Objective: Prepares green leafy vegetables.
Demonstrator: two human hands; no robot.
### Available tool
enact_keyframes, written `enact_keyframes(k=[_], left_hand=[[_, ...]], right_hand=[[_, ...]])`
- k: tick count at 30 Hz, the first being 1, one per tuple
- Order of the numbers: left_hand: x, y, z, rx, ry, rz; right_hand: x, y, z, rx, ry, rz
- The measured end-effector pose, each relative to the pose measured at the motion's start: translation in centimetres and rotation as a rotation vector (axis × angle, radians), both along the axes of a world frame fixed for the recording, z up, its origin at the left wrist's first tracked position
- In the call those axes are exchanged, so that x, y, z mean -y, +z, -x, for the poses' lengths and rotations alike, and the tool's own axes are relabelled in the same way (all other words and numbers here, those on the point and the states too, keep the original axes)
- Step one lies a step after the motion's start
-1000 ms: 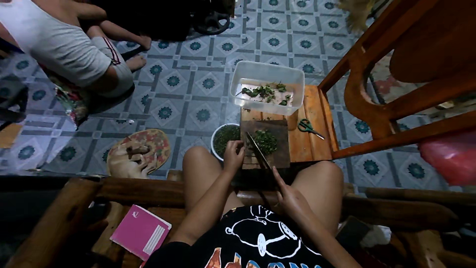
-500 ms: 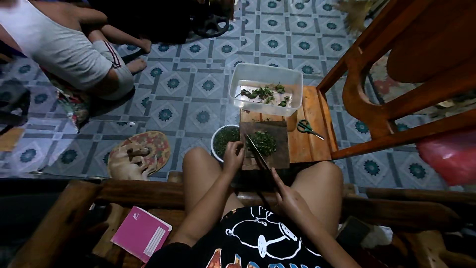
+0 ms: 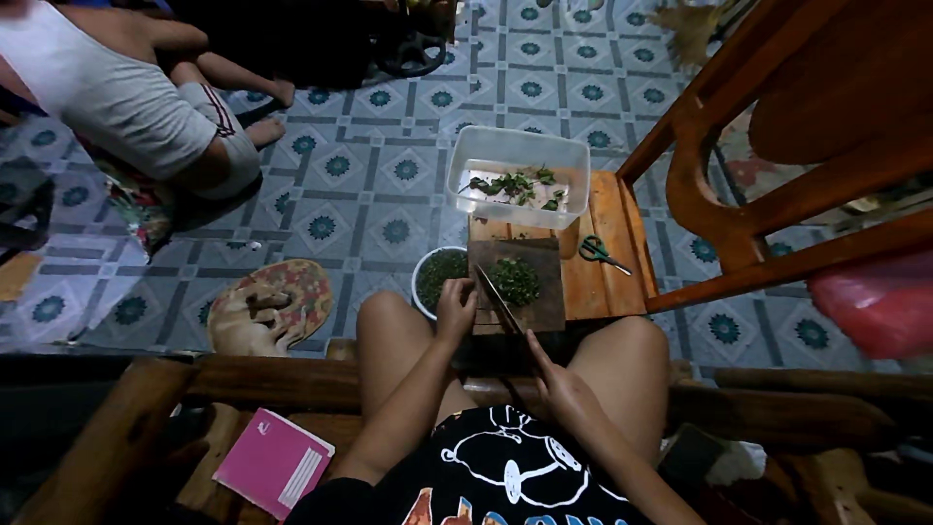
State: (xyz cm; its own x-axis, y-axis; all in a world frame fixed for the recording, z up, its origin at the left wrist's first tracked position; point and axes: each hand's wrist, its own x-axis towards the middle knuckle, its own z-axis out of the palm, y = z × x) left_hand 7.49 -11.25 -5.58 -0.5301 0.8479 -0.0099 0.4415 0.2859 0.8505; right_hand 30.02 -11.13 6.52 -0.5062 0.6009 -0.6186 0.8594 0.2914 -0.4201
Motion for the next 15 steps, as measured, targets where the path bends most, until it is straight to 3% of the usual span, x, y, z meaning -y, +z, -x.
enact_keyframes(k=[7, 11, 15], left_hand=[[0.0, -0.1, 0.1, 0.012, 0.002, -0.001], [0.0, -0.2, 0.0, 0.018, 0.005, 0.002], [0.0, 0.1, 0.1, 0.035, 0.004, 0.017]], right_hand=[[-0.4, -0.1, -0.4, -0.035, 0.002, 0.022], [-1.3, 0.0, -1.5, -0.173, -0.088, -0.088], [-3.9, -0.6, -2.6, -0.110, -0.131, -0.184]])
